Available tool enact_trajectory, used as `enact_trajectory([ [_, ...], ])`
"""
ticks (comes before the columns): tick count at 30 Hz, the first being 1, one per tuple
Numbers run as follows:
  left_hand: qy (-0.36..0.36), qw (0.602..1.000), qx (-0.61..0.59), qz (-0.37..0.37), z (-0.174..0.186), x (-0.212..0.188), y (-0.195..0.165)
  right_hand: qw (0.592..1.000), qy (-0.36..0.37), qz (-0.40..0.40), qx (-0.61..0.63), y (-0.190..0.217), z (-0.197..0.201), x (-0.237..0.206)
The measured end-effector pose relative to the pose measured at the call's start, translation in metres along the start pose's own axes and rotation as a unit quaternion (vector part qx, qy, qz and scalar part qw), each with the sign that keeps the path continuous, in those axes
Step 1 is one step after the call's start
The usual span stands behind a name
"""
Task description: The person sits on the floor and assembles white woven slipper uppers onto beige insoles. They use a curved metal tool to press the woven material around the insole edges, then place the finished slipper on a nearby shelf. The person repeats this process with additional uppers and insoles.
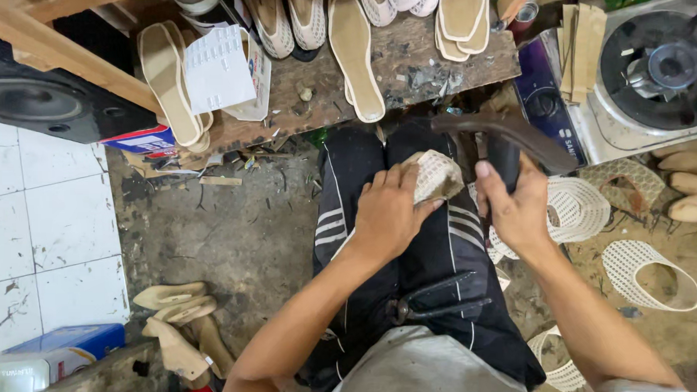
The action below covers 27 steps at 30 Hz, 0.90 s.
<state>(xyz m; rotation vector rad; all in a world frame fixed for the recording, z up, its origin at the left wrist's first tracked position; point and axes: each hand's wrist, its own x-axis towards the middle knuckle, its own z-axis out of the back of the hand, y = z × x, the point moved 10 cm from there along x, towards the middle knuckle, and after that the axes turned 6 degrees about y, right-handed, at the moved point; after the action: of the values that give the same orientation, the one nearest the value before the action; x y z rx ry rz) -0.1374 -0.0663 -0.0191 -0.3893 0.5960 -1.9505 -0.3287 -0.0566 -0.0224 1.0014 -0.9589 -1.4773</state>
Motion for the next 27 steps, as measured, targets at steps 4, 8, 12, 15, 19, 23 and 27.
enact_trajectory([
  [4, 0.047, 0.998, 0.025, -0.016, -0.012, 0.021, -0.017, 0.996, 0.020, 0.073, -0.042, 0.011, 0.000, 0.089],
  [8, 0.052, 0.999, -0.011, -0.014, -0.016, 0.022, -0.022, 0.864, 0.036, 0.292, -0.409, 0.025, -0.042, 0.146],
  [12, 0.059, 0.997, -0.052, -0.011, -0.012, 0.016, -0.017, 0.857, 0.051, 0.285, -0.427, 0.010, -0.074, 0.181],
  [15, 0.040, 0.985, -0.168, -0.023, 0.007, 0.013, -0.002, 0.903, 0.028, 0.308, -0.299, 0.024, -0.068, 0.170],
  [19, 0.012, 0.930, -0.367, 0.030, 0.036, 0.017, 0.034, 0.986, 0.108, 0.112, 0.058, 0.017, -0.048, 0.124],
  [23, -0.119, 0.900, -0.418, -0.032, 0.089, 0.008, 0.030, 0.971, 0.147, 0.177, 0.059, 0.083, -0.048, 0.045],
  [27, -0.188, 0.869, -0.439, -0.133, 0.125, -0.003, 0.009, 0.948, 0.100, 0.290, -0.088, 0.147, -0.053, -0.003],
])
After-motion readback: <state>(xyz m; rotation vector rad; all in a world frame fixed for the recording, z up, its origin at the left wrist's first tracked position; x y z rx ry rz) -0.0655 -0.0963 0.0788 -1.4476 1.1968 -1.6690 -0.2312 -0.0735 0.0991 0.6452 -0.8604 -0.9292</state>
